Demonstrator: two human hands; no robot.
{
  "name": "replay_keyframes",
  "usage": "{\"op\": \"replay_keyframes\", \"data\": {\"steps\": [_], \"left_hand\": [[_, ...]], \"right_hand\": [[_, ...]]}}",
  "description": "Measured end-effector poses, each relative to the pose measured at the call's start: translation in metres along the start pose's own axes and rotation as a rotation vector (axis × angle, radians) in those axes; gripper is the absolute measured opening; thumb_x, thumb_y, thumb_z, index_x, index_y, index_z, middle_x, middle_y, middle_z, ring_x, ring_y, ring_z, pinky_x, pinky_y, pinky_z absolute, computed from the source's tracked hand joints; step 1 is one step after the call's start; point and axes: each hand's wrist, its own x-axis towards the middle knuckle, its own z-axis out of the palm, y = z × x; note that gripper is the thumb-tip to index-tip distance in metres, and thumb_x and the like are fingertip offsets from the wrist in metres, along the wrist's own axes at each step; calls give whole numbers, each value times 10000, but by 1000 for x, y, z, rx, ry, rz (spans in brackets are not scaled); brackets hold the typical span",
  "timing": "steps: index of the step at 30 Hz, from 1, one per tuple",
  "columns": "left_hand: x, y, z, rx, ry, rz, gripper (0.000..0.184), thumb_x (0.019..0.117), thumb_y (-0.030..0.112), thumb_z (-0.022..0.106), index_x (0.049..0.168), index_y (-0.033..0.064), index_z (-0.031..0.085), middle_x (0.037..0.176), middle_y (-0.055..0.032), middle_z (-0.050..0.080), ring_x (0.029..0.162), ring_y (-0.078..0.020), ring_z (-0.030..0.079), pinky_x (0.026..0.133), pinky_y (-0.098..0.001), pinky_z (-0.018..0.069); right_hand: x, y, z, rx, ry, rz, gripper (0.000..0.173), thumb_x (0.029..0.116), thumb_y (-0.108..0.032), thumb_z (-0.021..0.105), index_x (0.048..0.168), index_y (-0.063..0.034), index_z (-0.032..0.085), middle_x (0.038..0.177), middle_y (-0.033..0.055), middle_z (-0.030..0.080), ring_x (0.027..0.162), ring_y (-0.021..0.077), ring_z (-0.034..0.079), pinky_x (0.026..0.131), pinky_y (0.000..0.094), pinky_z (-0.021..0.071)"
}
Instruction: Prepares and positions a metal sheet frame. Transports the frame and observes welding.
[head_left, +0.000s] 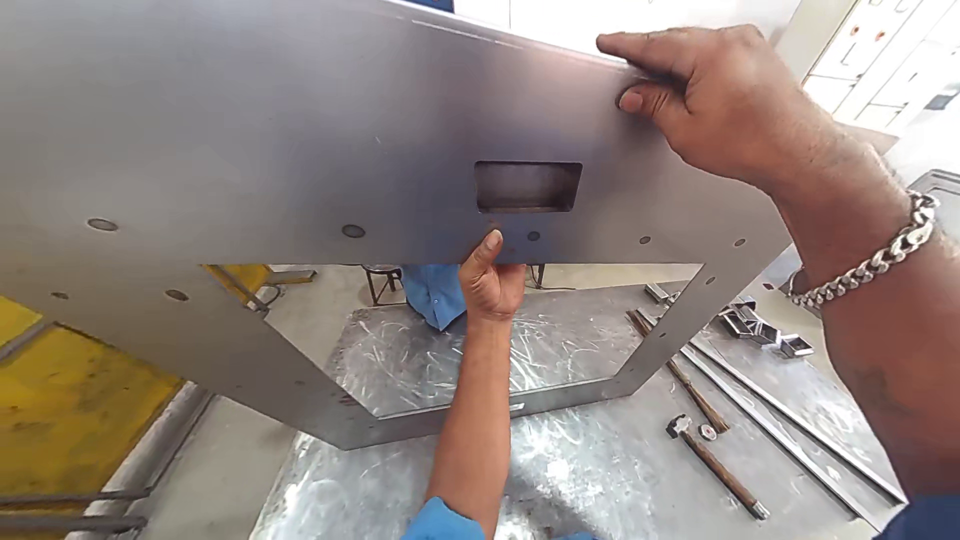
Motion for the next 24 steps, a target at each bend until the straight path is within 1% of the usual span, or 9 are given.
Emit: {"op": "replay_keyframes", "data": {"steps": [1,2,4,5,7,11,14,19,24], "left_hand": [[0,0,0,0,0,3,306,839,107,780,1130,68,693,1119,-135,722,1074,-263,702,970,-503,569],[0,0,1,3,3,6,301,840,102,777,1127,67,693,1114,-135,722,1073,-262,703,969,-502,570],[0,0,1,15,13,4,301,840,100,776,1128,72,691,1109,-129,723,1070,-262,704,967,-501,571],[-1,1,1,24,19,1,304,840,106,779,1130,78,691,1108,-125,724,1069,-261,705,966,-501,573],[-1,1,0,30,9,-5,309,849,119,777,1140,76,682,1123,-128,717,1084,-266,698,980,-514,563],[0,1,-1,39,-22,-2,329,846,129,783,1150,61,676,1141,-136,710,1103,-271,686,995,-524,552],[-1,1,0,37,-20,-5,314,847,125,781,1138,58,681,1129,-134,715,1092,-267,693,985,-514,560],[0,2,2,25,-36,-3,296,849,111,771,1128,52,691,1111,-143,722,1085,-271,699,979,-512,565],[1,1,0,47,-63,3,302,842,123,775,1126,55,695,1113,-137,723,1088,-264,696,980,-509,563]], "right_hand": [[0,1,0,12,12,8,463,1095,-365,474,1500,-158,555,1423,66,636,1300,139,598,1136,343,427],[-1,2,1,29,24,28,460,1083,-386,501,1466,-143,576,1384,60,652,1246,118,620,1099,319,455],[-1,4,3,69,59,62,397,1053,-416,562,1347,-153,612,1257,5,694,1088,18,666,984,214,519],[-2,5,5,85,87,66,374,1044,-416,580,1306,-152,629,1198,-2,714,1033,1,674,946,199,527],[-4,7,9,95,131,68,390,1039,-430,585,1291,-145,667,1160,3,731,1036,12,670,953,217,513],[-4,9,11,96,165,72,398,1033,-455,587,1276,-158,690,1223,6,714,1134,39,652,1024,243,499],[-5,9,13,115,178,81,383,1027,-449,599,1269,-168,698,1211,-13,722,1123,34,654,1012,250,503],[-6,7,13,124,193,83,363,1034,-429,592,1277,-184,706,1223,-26,725,1161,39,647,1035,268,494],[-7,4,14,112,210,105,348,1027,-432,599,1257,-199,717,1211,-36,723,1137,46,650,1004,282,501]]}}
